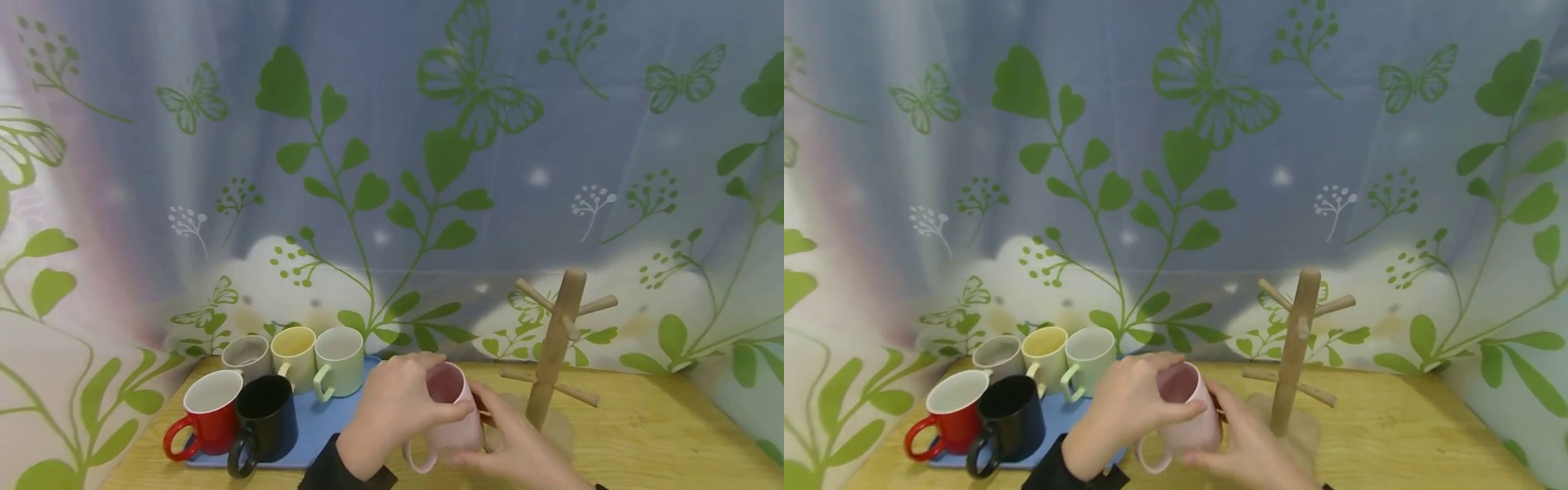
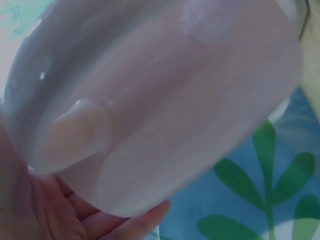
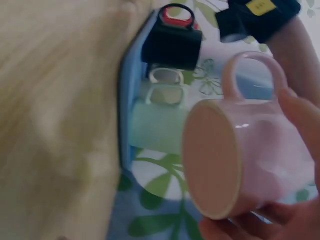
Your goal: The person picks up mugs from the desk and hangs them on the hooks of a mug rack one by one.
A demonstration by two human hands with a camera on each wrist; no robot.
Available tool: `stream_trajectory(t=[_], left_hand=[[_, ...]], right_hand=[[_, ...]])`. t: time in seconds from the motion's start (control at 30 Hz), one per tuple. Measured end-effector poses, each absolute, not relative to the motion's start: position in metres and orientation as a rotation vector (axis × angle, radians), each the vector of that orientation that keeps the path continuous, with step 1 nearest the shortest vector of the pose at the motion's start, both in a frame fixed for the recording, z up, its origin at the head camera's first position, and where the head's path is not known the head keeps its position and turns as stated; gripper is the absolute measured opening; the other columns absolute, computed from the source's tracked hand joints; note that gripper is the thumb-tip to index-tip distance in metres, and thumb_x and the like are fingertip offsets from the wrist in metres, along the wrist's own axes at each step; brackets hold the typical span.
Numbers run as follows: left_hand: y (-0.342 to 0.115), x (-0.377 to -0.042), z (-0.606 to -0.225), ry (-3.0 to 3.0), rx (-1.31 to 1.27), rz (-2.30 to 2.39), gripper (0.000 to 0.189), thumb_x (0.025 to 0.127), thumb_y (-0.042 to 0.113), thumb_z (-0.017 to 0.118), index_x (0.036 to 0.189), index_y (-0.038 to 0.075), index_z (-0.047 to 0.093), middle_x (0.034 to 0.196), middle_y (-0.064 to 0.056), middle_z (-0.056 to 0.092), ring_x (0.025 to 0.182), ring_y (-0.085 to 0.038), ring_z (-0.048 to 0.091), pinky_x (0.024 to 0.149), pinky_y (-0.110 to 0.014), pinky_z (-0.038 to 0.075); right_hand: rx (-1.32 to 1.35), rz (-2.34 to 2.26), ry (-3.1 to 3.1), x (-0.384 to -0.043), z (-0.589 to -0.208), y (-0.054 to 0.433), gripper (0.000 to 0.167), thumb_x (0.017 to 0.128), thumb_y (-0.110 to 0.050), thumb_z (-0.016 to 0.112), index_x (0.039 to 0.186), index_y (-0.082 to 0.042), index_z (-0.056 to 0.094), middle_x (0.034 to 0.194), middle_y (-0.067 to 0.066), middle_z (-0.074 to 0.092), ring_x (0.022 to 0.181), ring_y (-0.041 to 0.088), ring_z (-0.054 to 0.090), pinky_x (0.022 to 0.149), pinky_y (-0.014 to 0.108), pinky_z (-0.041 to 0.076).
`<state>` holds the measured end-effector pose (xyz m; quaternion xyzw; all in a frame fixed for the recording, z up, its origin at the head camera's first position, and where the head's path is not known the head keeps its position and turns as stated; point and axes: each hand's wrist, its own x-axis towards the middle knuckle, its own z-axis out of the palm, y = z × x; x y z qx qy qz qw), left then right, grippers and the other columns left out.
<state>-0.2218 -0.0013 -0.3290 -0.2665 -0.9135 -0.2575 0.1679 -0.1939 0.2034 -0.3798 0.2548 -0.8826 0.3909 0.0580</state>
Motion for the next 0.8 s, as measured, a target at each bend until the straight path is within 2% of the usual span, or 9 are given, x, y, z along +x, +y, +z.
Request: stream_trajectory(t=[0.13, 0.23, 0.3, 0.37, 0.43, 0.5, 0.63, 0.73, 0.8], left_hand=[[0.006, -0.22, -0.332, -2.59, -0.761, -0.628, 0.058, 0.071, 0.064, 0.073, 0.113, 0.024, 0.071, 0.101, 0.007, 0.075, 0.074, -0.01, 0.064, 0.054, -0.017, 0.038], [0.008, -0.22, -0.334, -2.585, -0.779, -0.59, 0.059, 0.072, 0.064, 0.072, 0.116, 0.025, 0.07, 0.105, 0.007, 0.075, 0.078, -0.012, 0.066, 0.056, -0.019, 0.04], [0.005, -0.221, -0.331, -2.606, -0.827, -0.623, 0.064, 0.075, 0.064, 0.071, 0.125, 0.024, 0.066, 0.115, 0.005, 0.073, 0.09, -0.015, 0.069, 0.063, -0.022, 0.048], [-0.002, -0.22, -0.326, -2.619, -0.902, -0.674, 0.071, 0.078, 0.062, 0.07, 0.136, 0.024, 0.058, 0.129, 0.003, 0.067, 0.106, -0.018, 0.068, 0.077, -0.029, 0.054], [-0.013, -0.216, -0.319, -2.603, -0.973, -0.701, 0.073, 0.08, 0.057, 0.071, 0.142, 0.026, 0.051, 0.139, 0.003, 0.061, 0.118, -0.019, 0.064, 0.091, -0.036, 0.055], [-0.023, -0.211, -0.313, -2.552, -1.024, -0.715, 0.07, 0.08, 0.049, 0.074, 0.142, 0.026, 0.051, 0.142, 0.004, 0.058, 0.124, -0.018, 0.062, 0.097, -0.039, 0.053], [-0.031, -0.2, -0.304, -2.497, -1.08, -0.664, 0.066, 0.079, 0.04, 0.079, 0.139, 0.026, 0.055, 0.142, 0.008, 0.058, 0.127, -0.014, 0.06, 0.095, -0.038, 0.054], [-0.024, -0.197, -0.305, -2.499, -1.113, -0.622, 0.071, 0.078, 0.042, 0.079, 0.142, 0.027, 0.051, 0.146, 0.01, 0.053, 0.132, -0.012, 0.055, 0.096, -0.037, 0.054], [-0.018, -0.199, -0.308, -2.482, -1.126, -0.62, 0.077, 0.077, 0.043, 0.079, 0.145, 0.026, 0.047, 0.149, 0.009, 0.05, 0.135, -0.013, 0.052, 0.098, -0.038, 0.053]], right_hand=[[0.691, 1.285, -2.651, -0.196, -0.391, 0.197, 0.08, 0.081, -0.041, 0.077, 0.147, -0.019, 0.037, 0.142, 0.007, 0.053, 0.119, 0.02, 0.06, 0.087, 0.023, 0.053], [0.61, 1.367, -2.664, -0.197, -0.394, 0.194, 0.081, 0.08, -0.037, 0.079, 0.146, -0.013, 0.037, 0.142, 0.011, 0.053, 0.119, 0.025, 0.06, 0.085, 0.024, 0.054], [0.567, 1.426, -2.67, -0.198, -0.395, 0.193, 0.084, 0.081, -0.035, 0.078, 0.148, -0.011, 0.034, 0.143, 0.014, 0.05, 0.121, 0.032, 0.059, 0.084, 0.026, 0.055], [0.547, 1.51, -2.657, -0.199, -0.395, 0.194, 0.082, 0.083, -0.032, 0.077, 0.147, -0.007, 0.033, 0.142, 0.018, 0.049, 0.12, 0.036, 0.059, 0.084, 0.028, 0.057], [0.551, 1.596, -2.653, -0.2, -0.395, 0.196, 0.078, 0.087, -0.029, 0.073, 0.147, 0.0, 0.031, 0.139, 0.023, 0.05, 0.118, 0.035, 0.06, 0.082, 0.029, 0.057], [0.55, 1.744, -2.634, -0.203, -0.393, 0.2, 0.073, 0.091, -0.027, 0.067, 0.145, 0.007, 0.031, 0.135, 0.025, 0.053, 0.114, 0.03, 0.062, 0.083, 0.03, 0.057], [0.602, 2.169, -2.525, -0.209, -0.389, 0.213, 0.062, 0.101, -0.03, 0.048, 0.141, 0.014, 0.03, 0.123, 0.012, 0.063, 0.107, 0.014, 0.065, 0.086, 0.029, 0.056], [0.739, 2.521, -2.377, -0.212, -0.387, 0.222, 0.047, 0.106, -0.032, 0.033, 0.135, 0.004, 0.04, 0.116, -0.003, 0.066, 0.104, 0.007, 0.066, 0.09, 0.028, 0.056], [0.84, 2.674, -2.288, -0.213, -0.386, 0.225, 0.039, 0.107, -0.03, 0.028, 0.13, -0.005, 0.046, 0.115, -0.006, 0.067, 0.106, 0.006, 0.067, 0.092, 0.028, 0.056]])
